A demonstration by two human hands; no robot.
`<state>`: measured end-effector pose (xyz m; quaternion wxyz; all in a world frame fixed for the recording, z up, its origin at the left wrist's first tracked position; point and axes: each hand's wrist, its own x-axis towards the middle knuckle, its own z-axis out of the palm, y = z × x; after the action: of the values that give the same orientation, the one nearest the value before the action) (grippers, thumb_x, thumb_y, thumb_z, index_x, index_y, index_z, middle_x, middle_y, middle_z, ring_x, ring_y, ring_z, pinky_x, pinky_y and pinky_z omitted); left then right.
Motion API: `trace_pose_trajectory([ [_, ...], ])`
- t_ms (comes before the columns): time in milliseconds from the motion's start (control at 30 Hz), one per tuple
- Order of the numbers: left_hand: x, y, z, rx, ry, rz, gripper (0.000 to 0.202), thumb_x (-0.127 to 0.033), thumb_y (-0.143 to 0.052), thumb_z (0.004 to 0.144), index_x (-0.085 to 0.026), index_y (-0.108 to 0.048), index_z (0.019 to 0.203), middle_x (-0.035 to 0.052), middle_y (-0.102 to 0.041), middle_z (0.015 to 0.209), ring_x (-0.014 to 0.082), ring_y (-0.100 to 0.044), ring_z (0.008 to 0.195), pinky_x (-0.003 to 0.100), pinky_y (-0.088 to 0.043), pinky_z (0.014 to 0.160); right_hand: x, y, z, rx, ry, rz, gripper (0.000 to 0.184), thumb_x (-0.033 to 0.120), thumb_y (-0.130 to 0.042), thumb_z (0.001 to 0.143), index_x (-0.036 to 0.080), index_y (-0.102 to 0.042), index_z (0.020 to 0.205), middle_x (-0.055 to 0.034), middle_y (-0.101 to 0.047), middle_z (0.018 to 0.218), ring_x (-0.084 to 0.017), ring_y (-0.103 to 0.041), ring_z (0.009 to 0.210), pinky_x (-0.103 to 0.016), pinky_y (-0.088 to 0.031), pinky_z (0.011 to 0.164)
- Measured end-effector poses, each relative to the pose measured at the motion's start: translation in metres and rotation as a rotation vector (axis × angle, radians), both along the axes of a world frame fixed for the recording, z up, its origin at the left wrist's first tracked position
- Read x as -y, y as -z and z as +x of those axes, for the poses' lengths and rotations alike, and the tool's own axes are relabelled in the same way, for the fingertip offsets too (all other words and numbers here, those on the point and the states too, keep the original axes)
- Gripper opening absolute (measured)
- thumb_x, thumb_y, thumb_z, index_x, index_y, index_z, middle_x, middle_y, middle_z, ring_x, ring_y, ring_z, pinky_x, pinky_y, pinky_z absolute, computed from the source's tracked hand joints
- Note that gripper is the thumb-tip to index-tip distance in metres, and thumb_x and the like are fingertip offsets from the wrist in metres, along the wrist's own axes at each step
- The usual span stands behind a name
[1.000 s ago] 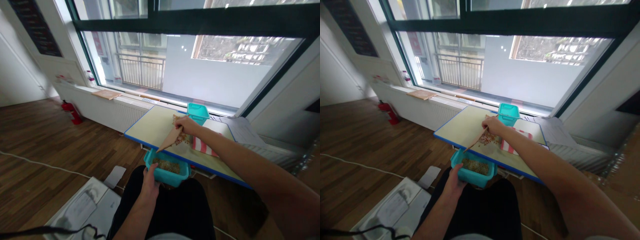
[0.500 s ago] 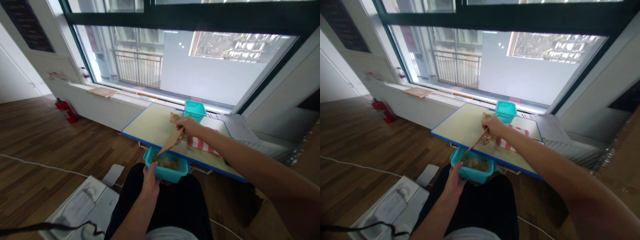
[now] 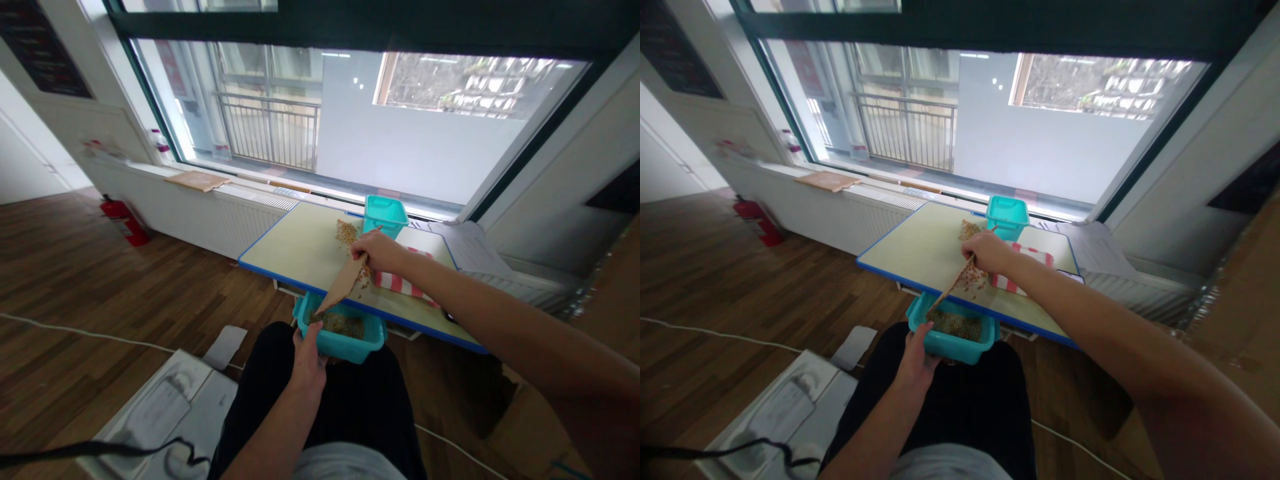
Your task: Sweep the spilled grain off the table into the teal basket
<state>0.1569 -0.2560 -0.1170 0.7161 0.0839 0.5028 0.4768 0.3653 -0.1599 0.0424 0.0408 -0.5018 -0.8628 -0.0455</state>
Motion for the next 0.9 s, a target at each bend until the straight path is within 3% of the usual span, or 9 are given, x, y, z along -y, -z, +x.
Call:
trace_pose_trajectory([
  [333,0.008,-0.004,0.021,-0.014,-0.020,0.002,0.053,-0.030,-0.072,0.077,-0.027,-0.045,0.123,0.0055,-0.064,0.103,0.0195,-0.065,0.084,0.034,-0.055,0.067,0.011,-0.005,-0.002,-0.001,0.015,-0.034,0.026,0.007,-0.052,0.059,0.017,-0.069,0.076,-0.0050,-0.070,0.075,-0.018,-0.061,0.076,-0.028,-0.037,0.073],
  [900,0.007,-0.008,0.025,-0.015,-0.007,-0.005,0.052,-0.029,-0.073,0.077,-0.027,-0.045,0.121,0.0049,-0.064,0.099,0.0189,-0.065,0.082,0.034,-0.056,0.067,0.015,-0.009,-0.016,-0.046,0.055,0.032,0.031,0.006,-0.048,0.065,0.016,-0.071,0.084,-0.0073,-0.072,0.080,-0.019,-0.062,0.078,-0.029,-0.038,0.072],
])
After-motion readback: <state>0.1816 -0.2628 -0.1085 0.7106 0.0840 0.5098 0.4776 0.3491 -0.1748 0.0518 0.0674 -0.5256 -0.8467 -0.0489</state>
